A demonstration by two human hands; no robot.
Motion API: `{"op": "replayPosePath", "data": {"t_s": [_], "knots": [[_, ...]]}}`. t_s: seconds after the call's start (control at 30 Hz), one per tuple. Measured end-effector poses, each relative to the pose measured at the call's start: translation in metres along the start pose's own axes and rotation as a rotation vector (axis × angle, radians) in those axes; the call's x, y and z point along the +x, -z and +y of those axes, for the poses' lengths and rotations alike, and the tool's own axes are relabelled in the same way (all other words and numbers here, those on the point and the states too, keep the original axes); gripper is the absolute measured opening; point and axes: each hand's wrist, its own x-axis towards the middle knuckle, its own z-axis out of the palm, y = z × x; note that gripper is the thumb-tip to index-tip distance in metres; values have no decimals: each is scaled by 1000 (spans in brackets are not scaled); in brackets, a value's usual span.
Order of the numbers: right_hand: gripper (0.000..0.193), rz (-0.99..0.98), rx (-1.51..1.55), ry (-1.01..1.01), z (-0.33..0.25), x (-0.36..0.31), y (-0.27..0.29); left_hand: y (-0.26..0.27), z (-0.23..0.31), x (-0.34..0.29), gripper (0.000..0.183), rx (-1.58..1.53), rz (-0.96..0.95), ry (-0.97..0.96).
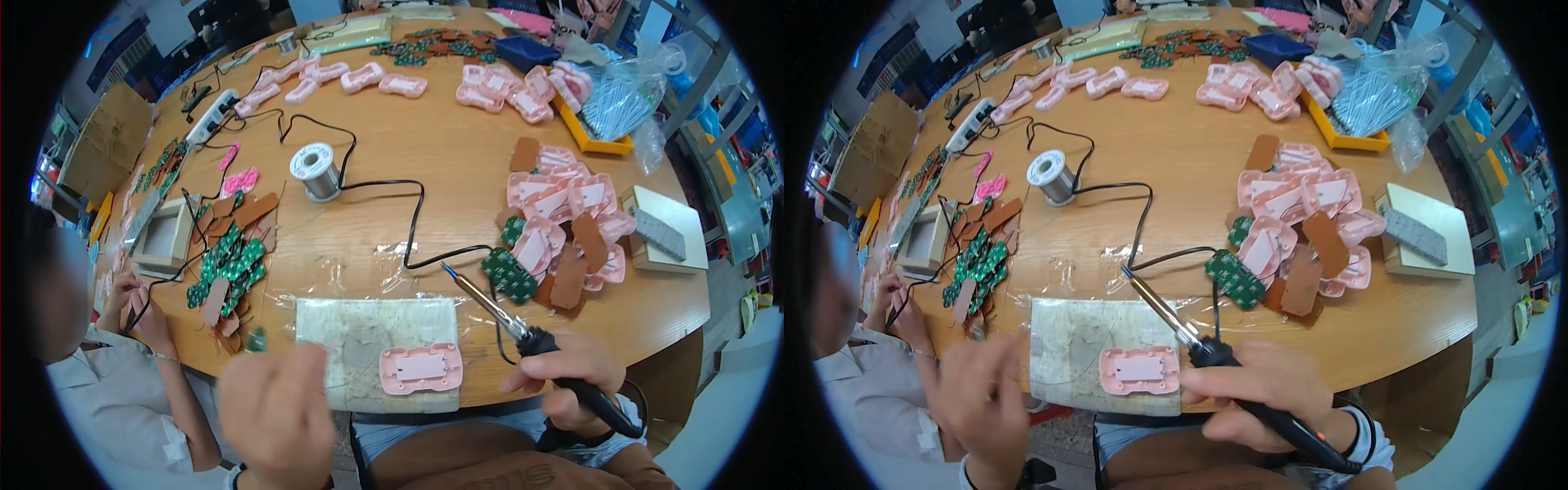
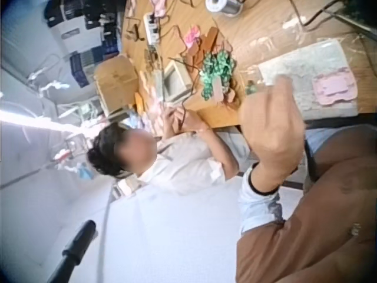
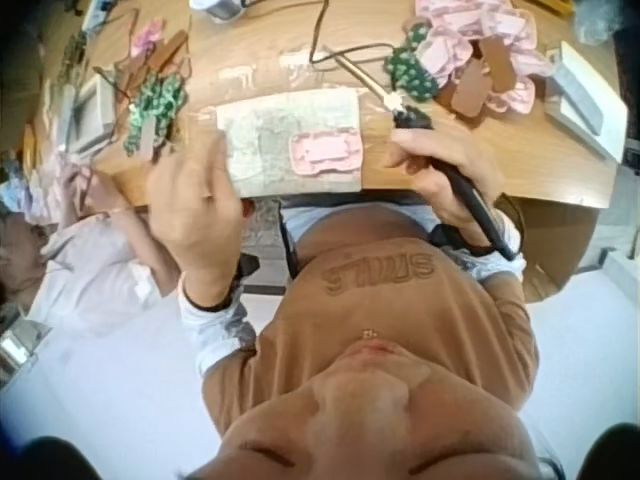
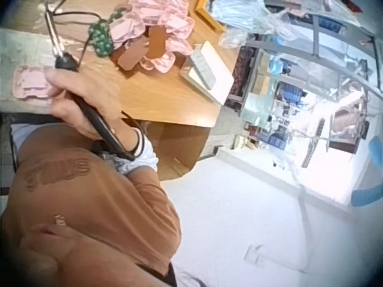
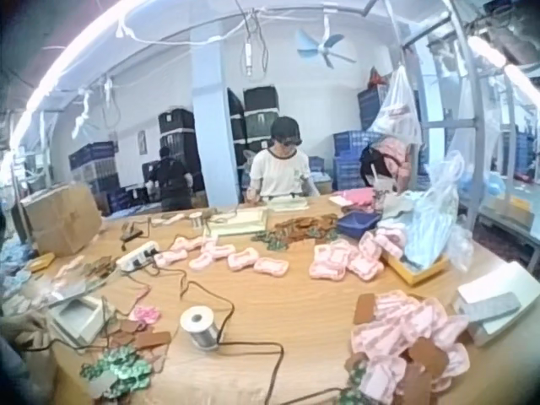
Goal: The person uses a soldering iron to attach wires to small pink plastic housings containing circuit boards. They repeatedly pick up a housing, apply solder to connection points, and place the finished unit aside on the table.
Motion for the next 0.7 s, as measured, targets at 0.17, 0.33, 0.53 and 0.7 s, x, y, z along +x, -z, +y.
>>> {"op": "replayPosePath", "data": {"t_s": [0.17, 0.33, 0.53, 0.7], "knots": [[48, 70, -138, -99, 0, -41, 0, -39, 17, -41, 13, -274, -323, -23], [46, 71, -112, -143, 0, -62, 19, -72, 22, -50, 11, -596, -384, 162], [37, -27, -113, -177, 1, -74, 26, -73, 29, -52, 9, -670, -449, 361], [31, -124, -167, -176, 7, -71, 20, -75, 27, -49, 8, -619, -455, 294]]}}
